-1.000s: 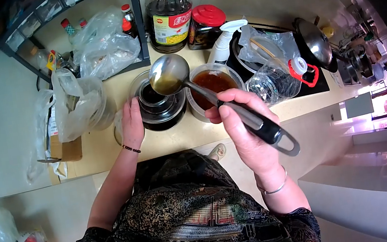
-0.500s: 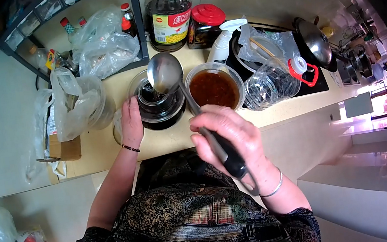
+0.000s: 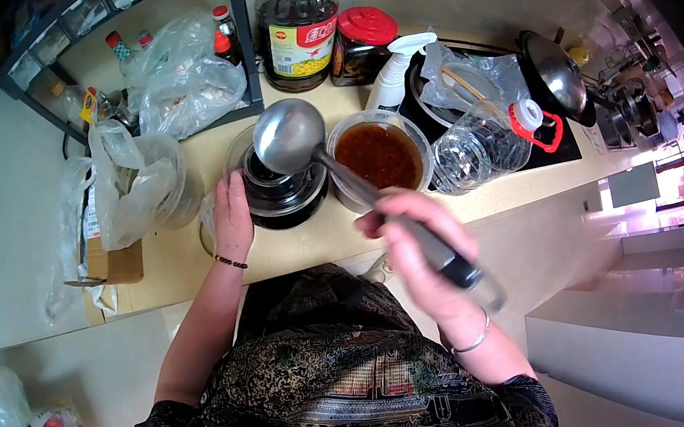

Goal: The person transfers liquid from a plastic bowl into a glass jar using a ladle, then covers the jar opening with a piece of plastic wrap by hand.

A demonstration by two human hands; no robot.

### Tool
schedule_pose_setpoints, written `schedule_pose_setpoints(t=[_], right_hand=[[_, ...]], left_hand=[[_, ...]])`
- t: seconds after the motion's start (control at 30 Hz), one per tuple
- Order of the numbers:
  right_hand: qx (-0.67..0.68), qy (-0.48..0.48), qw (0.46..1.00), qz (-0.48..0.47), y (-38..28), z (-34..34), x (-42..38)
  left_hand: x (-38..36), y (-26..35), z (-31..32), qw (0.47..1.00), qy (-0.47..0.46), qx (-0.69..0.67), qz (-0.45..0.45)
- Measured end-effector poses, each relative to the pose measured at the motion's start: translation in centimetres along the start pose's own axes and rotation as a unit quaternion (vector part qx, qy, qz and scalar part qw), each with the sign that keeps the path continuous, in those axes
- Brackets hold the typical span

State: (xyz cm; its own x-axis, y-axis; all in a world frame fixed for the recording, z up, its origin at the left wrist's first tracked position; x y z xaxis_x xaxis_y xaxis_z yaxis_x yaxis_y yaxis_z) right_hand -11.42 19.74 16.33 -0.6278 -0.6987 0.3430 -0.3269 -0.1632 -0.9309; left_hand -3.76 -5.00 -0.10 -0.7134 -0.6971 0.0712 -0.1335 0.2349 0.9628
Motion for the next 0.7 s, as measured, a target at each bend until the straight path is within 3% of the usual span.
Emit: schedule_pose_setpoints(t=[0.07, 0.17, 0.27, 0.37, 0.7], right_hand=[[0.132, 0.079, 0.988, 0.032, 1.5, -2.2, -0.1], [0.226, 0.194, 0.953, 0.056, 3.4, -5.4, -1.1], [0.125, 0.216, 0.966, 0.063, 3.6, -6.6, -1.8], [-0.06, 0.157, 0.98, 0.103, 3.3, -6.3, -2.4], [-0.139, 0.101, 0.978, 0.118, 3.8, -3.7, -2.6]], left_hand=[[0.0, -0.1, 0.0, 1.0, -0.004, 0.002, -0.014], [0.0, -0.3, 0.0, 1.0, 0.002, 0.006, -0.016], [-0.1, 0.2, 0.0, 1.0, 0.001, -0.019, -0.02], [-0.1, 0.7, 0.0, 0.999, 0.006, -0.035, -0.007], [0.1, -0.4, 0.1, 1.0, -0.009, -0.013, 0.02]])
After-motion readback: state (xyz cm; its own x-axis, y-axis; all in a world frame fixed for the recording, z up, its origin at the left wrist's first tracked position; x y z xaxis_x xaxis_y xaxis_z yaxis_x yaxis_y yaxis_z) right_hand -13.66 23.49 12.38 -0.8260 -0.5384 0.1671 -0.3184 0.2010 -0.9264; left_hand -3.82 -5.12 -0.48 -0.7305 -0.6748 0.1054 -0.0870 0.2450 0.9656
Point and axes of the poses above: each hand's wrist, its own x-axis towards the middle knuckle, its own z-axis out of the palm, y = z × x, the point moved 6 cm from there along x, towards the middle knuckle, and after that the axes turned 10 degrees about -y, right-handed, at the moved point
